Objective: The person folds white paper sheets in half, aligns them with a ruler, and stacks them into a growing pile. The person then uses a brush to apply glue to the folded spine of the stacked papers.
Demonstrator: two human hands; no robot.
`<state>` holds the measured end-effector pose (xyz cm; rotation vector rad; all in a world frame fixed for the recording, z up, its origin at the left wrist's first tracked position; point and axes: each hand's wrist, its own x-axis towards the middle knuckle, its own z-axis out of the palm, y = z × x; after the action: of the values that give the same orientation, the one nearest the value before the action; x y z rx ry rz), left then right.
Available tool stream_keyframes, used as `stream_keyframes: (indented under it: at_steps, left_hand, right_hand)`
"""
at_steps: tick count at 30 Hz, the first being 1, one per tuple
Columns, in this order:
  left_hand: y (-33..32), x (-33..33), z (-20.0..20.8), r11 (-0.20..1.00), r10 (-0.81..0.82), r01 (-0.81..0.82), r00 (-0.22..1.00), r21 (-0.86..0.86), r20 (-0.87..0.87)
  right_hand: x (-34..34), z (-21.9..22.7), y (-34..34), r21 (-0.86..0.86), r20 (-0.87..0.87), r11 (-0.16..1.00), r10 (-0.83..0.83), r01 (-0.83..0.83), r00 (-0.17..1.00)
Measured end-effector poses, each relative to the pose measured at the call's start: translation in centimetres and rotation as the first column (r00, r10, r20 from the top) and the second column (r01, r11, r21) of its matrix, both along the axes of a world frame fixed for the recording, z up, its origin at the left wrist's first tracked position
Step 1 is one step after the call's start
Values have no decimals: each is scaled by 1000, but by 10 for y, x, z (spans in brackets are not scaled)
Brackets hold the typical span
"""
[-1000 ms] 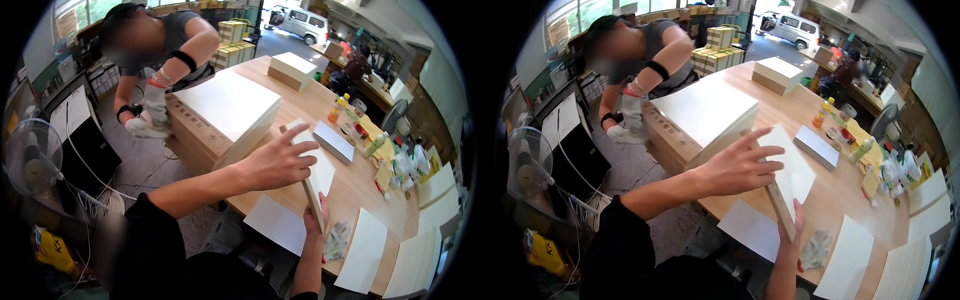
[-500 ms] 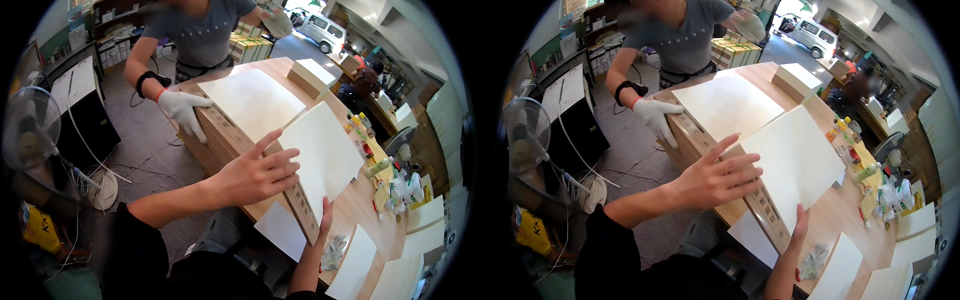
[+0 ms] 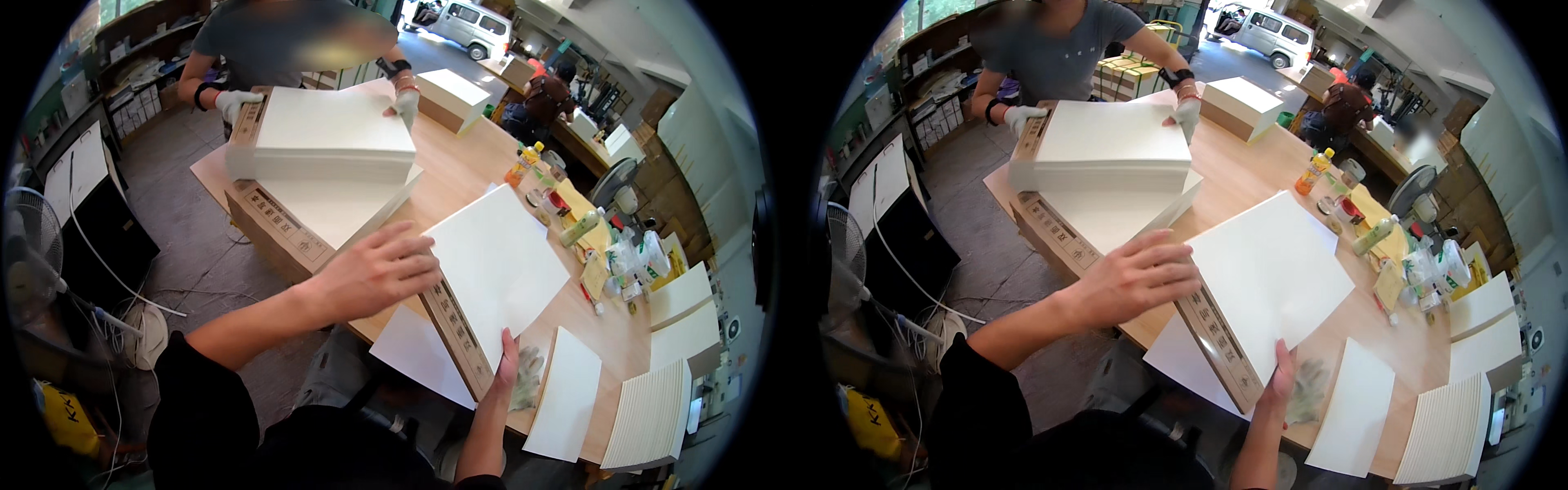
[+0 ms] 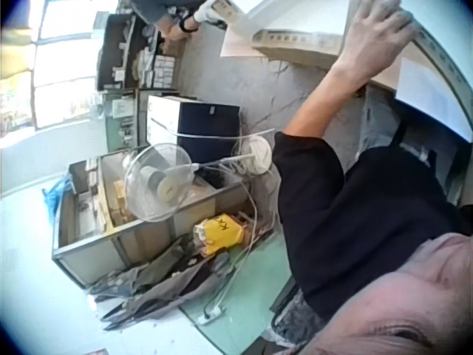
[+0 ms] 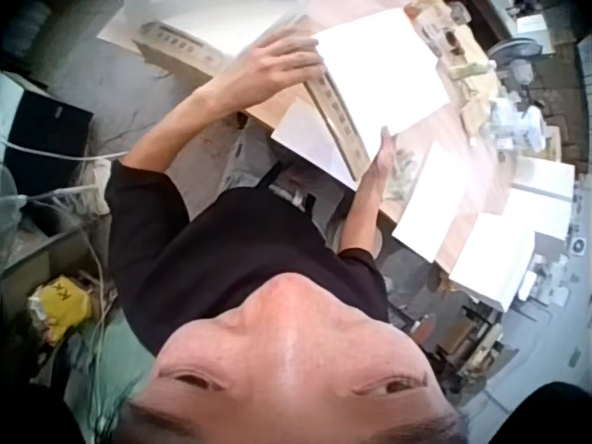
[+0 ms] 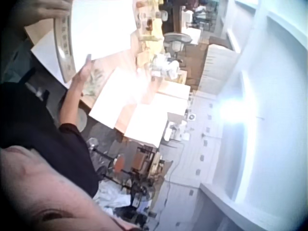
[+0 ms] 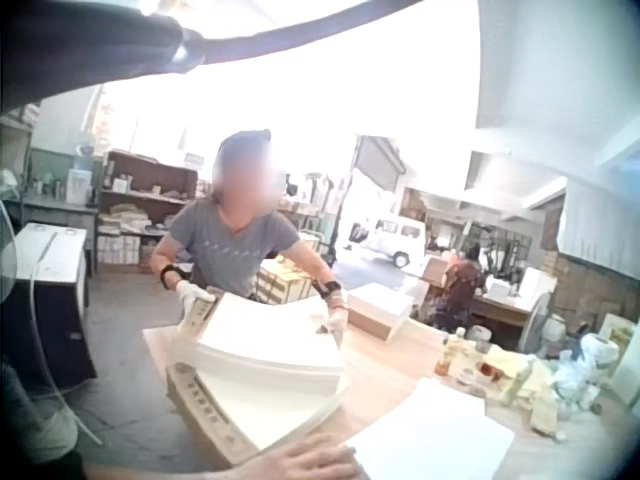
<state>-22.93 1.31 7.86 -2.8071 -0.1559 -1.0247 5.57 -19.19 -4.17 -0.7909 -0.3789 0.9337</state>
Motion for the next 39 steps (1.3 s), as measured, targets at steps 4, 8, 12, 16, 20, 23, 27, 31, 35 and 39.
stream_keyframes:
  at_steps: [4,8,12,16,20,23,27,31,35,39]
  left_hand:
    - [13,-37,-11,991,132,-131,991,-25,18]
    - [40,-78,-28,966,230,-219,970,-135,73]
    - [93,-143,-39,775,303,-178,947,-607,110]
    - [146,-208,-45,597,386,-235,922,-767,17]
    - [157,-233,-70,558,406,-345,907,-755,-114]
    - [157,-230,-91,566,524,-343,852,-750,7]
    - [182,-246,-108,338,410,1,900,-941,149]
    - [188,-246,-106,379,390,-53,915,-924,107]
    - [181,-250,-86,327,539,-304,838,-895,-87]
    - [150,-130,-21,762,232,59,905,-645,358]
  right_hand:
    - [-18,1,25,57,4,998,18,-19,1000]
    - [-49,15,75,46,75,997,62,-66,995]
    - [-92,40,160,93,150,972,201,-216,968]
    - [-143,52,240,47,213,961,257,-272,943]
    - [-154,38,257,-281,487,939,317,-197,814]
    - [-164,23,264,-234,638,970,203,-65,743]
    - [-165,21,272,-270,630,958,252,-96,734]
    - [-141,49,228,-339,557,925,345,-173,755]
    - [-105,38,90,-324,575,937,304,-130,760]
    - [-109,20,-38,-452,446,892,249,-24,860]
